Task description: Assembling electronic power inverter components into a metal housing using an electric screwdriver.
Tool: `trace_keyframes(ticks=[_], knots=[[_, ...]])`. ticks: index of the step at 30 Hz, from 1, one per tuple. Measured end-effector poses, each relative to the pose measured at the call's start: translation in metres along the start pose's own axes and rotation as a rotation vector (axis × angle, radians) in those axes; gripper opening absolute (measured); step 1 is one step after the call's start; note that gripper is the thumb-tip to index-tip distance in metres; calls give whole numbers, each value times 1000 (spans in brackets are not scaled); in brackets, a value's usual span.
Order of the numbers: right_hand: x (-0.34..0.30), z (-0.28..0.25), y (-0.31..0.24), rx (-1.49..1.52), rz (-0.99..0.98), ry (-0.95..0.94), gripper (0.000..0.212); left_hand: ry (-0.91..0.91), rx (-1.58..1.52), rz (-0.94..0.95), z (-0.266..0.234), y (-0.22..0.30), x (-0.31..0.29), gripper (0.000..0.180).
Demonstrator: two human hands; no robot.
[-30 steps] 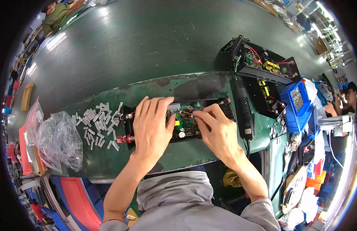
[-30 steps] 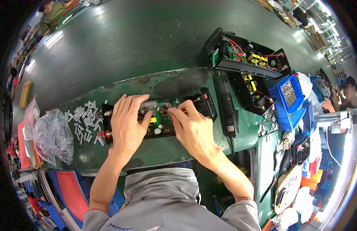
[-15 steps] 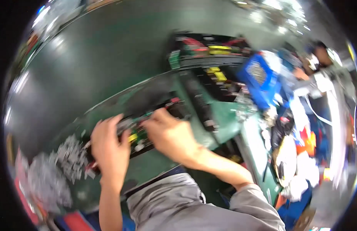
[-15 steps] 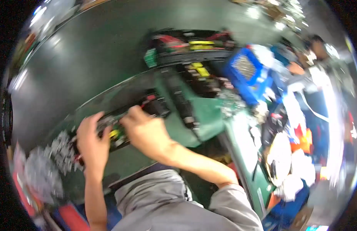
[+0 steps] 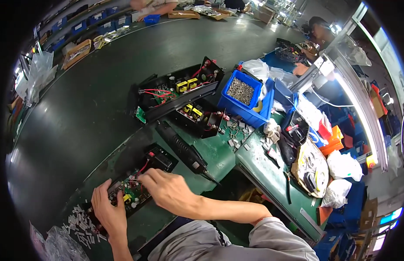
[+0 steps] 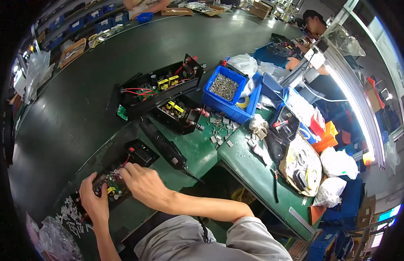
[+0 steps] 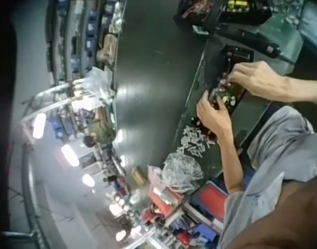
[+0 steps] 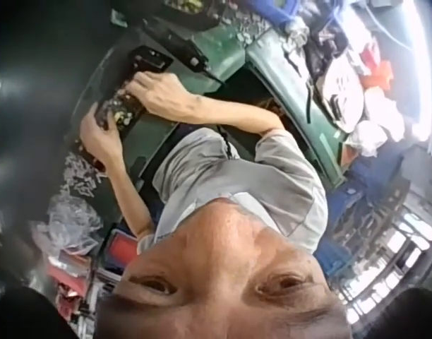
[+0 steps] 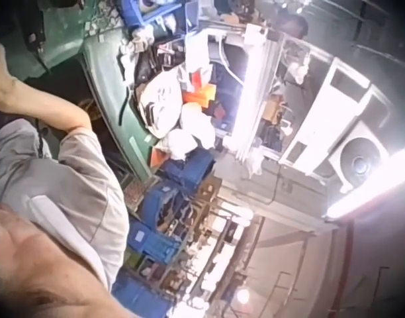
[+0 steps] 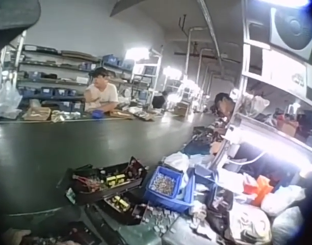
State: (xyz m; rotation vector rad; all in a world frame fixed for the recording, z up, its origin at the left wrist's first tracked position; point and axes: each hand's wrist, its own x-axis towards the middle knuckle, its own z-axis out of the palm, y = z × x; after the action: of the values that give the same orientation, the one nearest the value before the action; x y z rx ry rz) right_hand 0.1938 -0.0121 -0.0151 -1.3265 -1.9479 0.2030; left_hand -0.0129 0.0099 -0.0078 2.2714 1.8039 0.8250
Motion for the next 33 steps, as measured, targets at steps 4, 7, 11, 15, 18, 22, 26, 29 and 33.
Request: trace_keyframes(ticks=[4,7,11,15,18,22,26,29,33], knots=[[-6,-67,12,67,303,72,23,32,11,19,2,-1,0,45],[0,-132,73,-92,380,526,31,46,32,4,-1,-5,0,44],[-13,-219,217,-423,646,655,38,37,-19,1,1,3,3,44],[-14,-239,267,-402,751,476,60,121,-15,62,4,-5,5,44],[-18,-244,308,-256,882,304,69,129,-91,79,2,-4,5,43],[-15,-232,331,-451,760,288,60,144,-84,75,-3,-14,-3,42],[-19,-247,326,-369,811,302,48,147,-104,92,-2,-15,-7,43],[-13,-270,321,-355,752,257,38,155,-105,91,-3,-14,-6,43],[8,-300,307,-484,476,289,41,147,-121,98,-6,-12,-2,43]])
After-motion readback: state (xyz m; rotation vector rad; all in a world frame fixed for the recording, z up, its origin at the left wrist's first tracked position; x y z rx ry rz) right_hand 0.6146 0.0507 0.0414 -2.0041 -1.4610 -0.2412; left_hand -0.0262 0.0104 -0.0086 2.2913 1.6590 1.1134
